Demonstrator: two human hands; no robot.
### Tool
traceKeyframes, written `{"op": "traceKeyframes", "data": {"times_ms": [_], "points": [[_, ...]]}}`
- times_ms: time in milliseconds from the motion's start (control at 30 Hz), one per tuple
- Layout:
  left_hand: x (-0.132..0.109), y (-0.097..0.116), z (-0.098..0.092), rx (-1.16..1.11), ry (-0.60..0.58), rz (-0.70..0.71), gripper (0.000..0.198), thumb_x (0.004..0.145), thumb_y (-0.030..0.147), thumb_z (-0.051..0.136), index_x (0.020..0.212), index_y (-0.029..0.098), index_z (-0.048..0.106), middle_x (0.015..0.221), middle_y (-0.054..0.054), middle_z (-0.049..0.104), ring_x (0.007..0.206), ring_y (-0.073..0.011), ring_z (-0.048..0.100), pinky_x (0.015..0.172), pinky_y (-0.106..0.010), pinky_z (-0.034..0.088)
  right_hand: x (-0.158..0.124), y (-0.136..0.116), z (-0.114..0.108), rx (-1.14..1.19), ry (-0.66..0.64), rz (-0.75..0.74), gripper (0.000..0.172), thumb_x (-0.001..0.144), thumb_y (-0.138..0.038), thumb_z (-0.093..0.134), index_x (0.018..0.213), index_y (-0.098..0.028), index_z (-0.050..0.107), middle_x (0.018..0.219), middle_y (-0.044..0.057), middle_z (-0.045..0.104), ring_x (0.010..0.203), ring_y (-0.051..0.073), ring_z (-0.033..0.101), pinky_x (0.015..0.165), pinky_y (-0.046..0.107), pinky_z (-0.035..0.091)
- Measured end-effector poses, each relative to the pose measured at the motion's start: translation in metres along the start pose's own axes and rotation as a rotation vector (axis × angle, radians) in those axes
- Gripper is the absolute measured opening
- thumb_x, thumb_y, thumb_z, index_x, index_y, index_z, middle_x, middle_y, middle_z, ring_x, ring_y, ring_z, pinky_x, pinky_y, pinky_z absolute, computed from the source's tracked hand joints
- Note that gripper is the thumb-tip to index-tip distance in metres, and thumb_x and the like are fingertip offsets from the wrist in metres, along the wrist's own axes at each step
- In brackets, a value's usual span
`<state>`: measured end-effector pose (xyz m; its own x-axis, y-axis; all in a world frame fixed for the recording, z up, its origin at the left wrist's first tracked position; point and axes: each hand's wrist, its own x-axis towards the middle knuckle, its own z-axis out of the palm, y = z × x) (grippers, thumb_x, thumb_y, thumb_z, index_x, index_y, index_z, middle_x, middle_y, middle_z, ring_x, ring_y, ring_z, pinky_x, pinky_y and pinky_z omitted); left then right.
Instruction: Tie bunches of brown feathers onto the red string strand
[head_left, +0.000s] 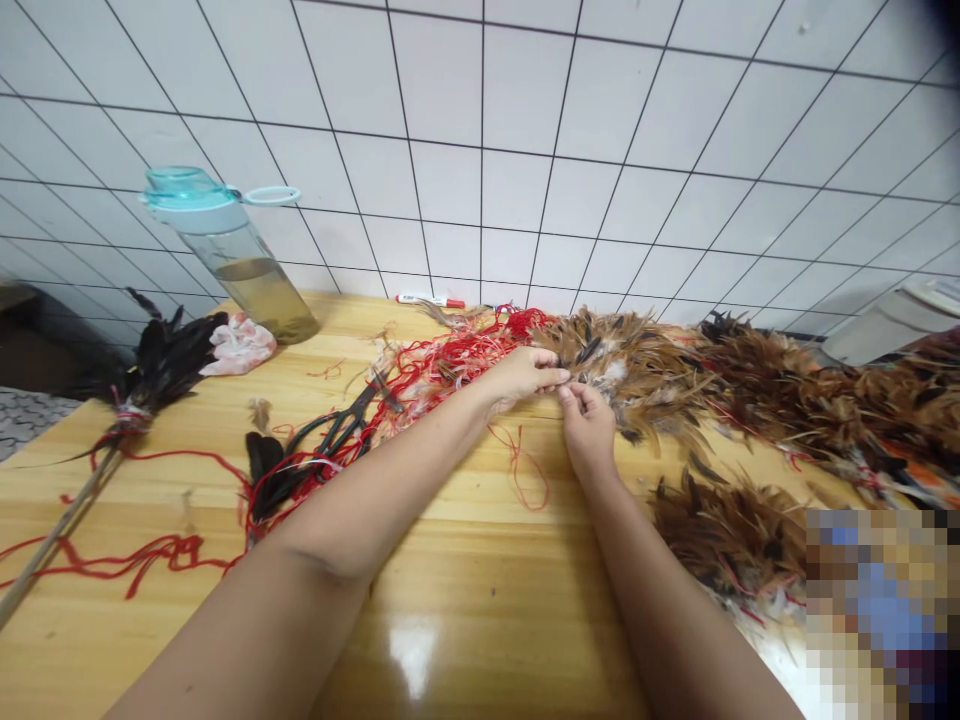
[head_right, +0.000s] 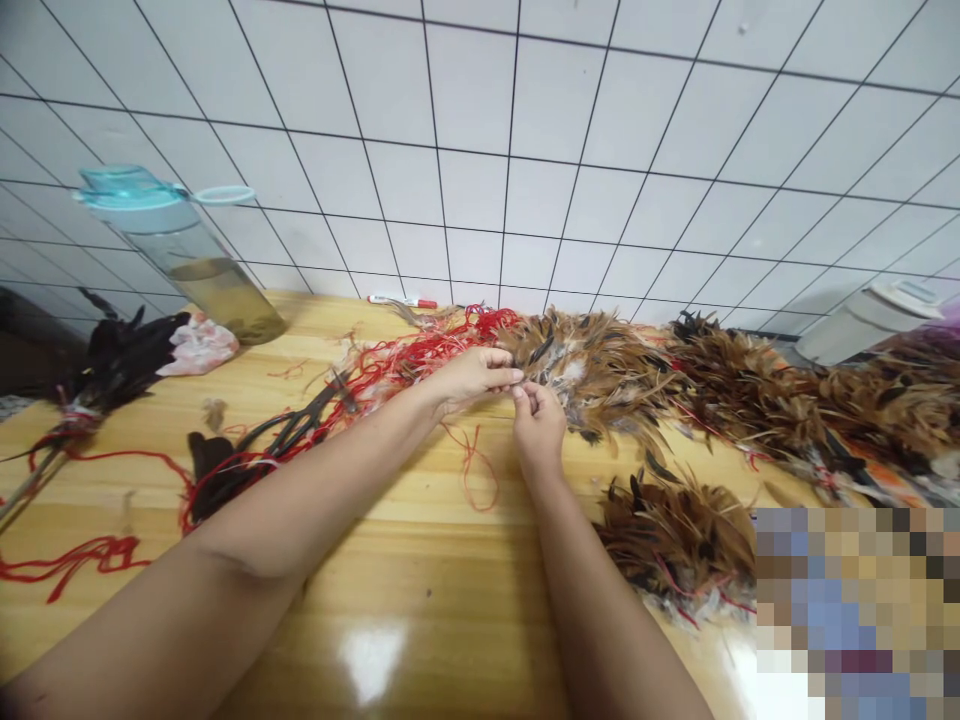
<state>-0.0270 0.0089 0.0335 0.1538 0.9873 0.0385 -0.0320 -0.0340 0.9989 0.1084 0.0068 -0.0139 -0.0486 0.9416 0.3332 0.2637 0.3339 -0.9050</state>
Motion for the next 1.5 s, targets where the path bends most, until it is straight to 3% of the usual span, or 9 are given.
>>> {"op": "traceKeyframes", "data": {"times_ms": [333, 433, 533, 600, 733, 900, 1000, 1300, 1500], "points": [[0.001, -0.001, -0.002, 0.086, -0.027, 0.052, 0.032, 0.067, 0.04, 0.067, 0.063, 0.014, 0.048, 0.059, 0.005, 0.044, 0.056, -0.0062, 0.04, 0.055, -0.02, 0.03, 0.002, 0.002, -0.002, 0.035, 0.013, 0.008, 0.026, 0.076, -0.042, 0.053, 0.072, -0.017, 0.062, 0.071, 0.002, 0.058, 0.069, 0.016, 0.05, 0.071, 0.03, 0.04], [0.004, 0.001, -0.014, 0.172, 0.102, 0.057, 0.024, 0.07, 0.035, 0.063, 0.076, 0.013, 0.058, 0.066, 0.002, 0.054, 0.06, -0.0081, 0.047, 0.06, -0.021, 0.036, 0.003, 0.004, -0.002, 0.033, 0.028, 0.03, 0.027, 0.077, -0.042, 0.052, 0.073, -0.017, 0.061, 0.072, 0.002, 0.058, 0.07, 0.016, 0.049, 0.071, 0.03, 0.04], [0.007, -0.002, -0.031, 0.488, 0.27, 0.067, 0.011, 0.071, 0.023, 0.059, 0.076, 0.013, 0.062, 0.071, -0.001, 0.06, 0.065, -0.0099, 0.05, 0.064, -0.023, 0.04, 0.003, 0.005, -0.001, 0.078, 0.066, 0.082, 0.028, 0.078, -0.043, 0.05, 0.074, -0.017, 0.06, 0.07, 0.002, 0.058, 0.068, 0.015, 0.049, 0.068, 0.028, 0.04], [0.009, -0.007, -0.041, 0.707, 0.298, 0.077, 0.008, 0.071, 0.015, 0.056, 0.072, 0.014, 0.063, 0.071, -0.002, 0.061, 0.067, -0.0113, 0.052, 0.067, -0.024, 0.041, 0.003, 0.003, 0.0, 0.104, 0.08, 0.099, 0.028, 0.077, -0.044, 0.05, 0.074, -0.017, 0.059, 0.068, 0.001, 0.057, 0.067, 0.015, 0.048, 0.066, 0.028, 0.039], [0.01, -0.017, -0.046, 0.996, 0.238, 0.191, 0.016, 0.073, 0.013, 0.053, 0.078, 0.017, 0.068, 0.079, -0.004, 0.062, 0.078, -0.015, 0.054, 0.076, -0.028, 0.043, 0.001, -0.004, -0.002, 0.103, 0.082, 0.104, 0.027, 0.077, -0.043, 0.051, 0.073, -0.017, 0.059, 0.065, 0.0, 0.055, 0.066, 0.015, 0.047, 0.066, 0.027, 0.039], [0.008, -0.025, -0.031, 1.188, 0.141, 0.34, 0.029, 0.08, 0.017, 0.05, 0.101, 0.024, 0.069, 0.093, -0.006, 0.058, 0.09, -0.0184, 0.051, 0.08, -0.03, 0.041, 0.001, -0.008, -0.003, 0.107, 0.072, 0.114, 0.027, 0.077, -0.043, 0.051, 0.073, -0.017, 0.06, 0.064, 0.0, 0.055, 0.066, 0.014, 0.046, 0.066, 0.028, 0.038], [0.007, -0.027, -0.026, 1.263, 0.128, 0.357, 0.027, 0.085, 0.023, 0.046, 0.097, 0.024, 0.07, 0.092, -0.007, 0.057, 0.091, -0.0206, 0.047, 0.077, -0.032, 0.039, 0.001, -0.007, -0.002, 0.108, 0.064, 0.116, 0.027, 0.077, -0.042, 0.051, 0.075, -0.017, 0.06, 0.065, 0.0, 0.055, 0.064, 0.014, 0.046, 0.065, 0.027, 0.038], [0.005, -0.014, -0.034, 1.205, 0.128, 0.488, 0.017, 0.083, 0.019, 0.049, 0.087, 0.019, 0.065, 0.096, -0.006, 0.061, 0.094, -0.0198, 0.047, 0.086, -0.033, 0.037, 0.001, -0.007, -0.005, 0.042, 0.085, 0.081, 0.027, 0.078, -0.041, 0.049, 0.073, -0.017, 0.06, 0.064, 0.0, 0.056, 0.065, 0.015, 0.047, 0.065, 0.027, 0.038], [0.001, -0.001, -0.031, 1.139, 0.002, 0.402, 0.017, 0.084, 0.021, 0.047, 0.092, 0.02, 0.061, 0.086, -0.003, 0.064, 0.082, -0.017, 0.054, 0.077, -0.03, 0.039, 0.002, -0.005, -0.006, -0.03, 0.128, 0.069, 0.028, 0.079, -0.041, 0.048, 0.073, -0.017, 0.06, 0.067, 0.001, 0.058, 0.063, 0.014, 0.047, 0.064, 0.027, 0.037]]}}
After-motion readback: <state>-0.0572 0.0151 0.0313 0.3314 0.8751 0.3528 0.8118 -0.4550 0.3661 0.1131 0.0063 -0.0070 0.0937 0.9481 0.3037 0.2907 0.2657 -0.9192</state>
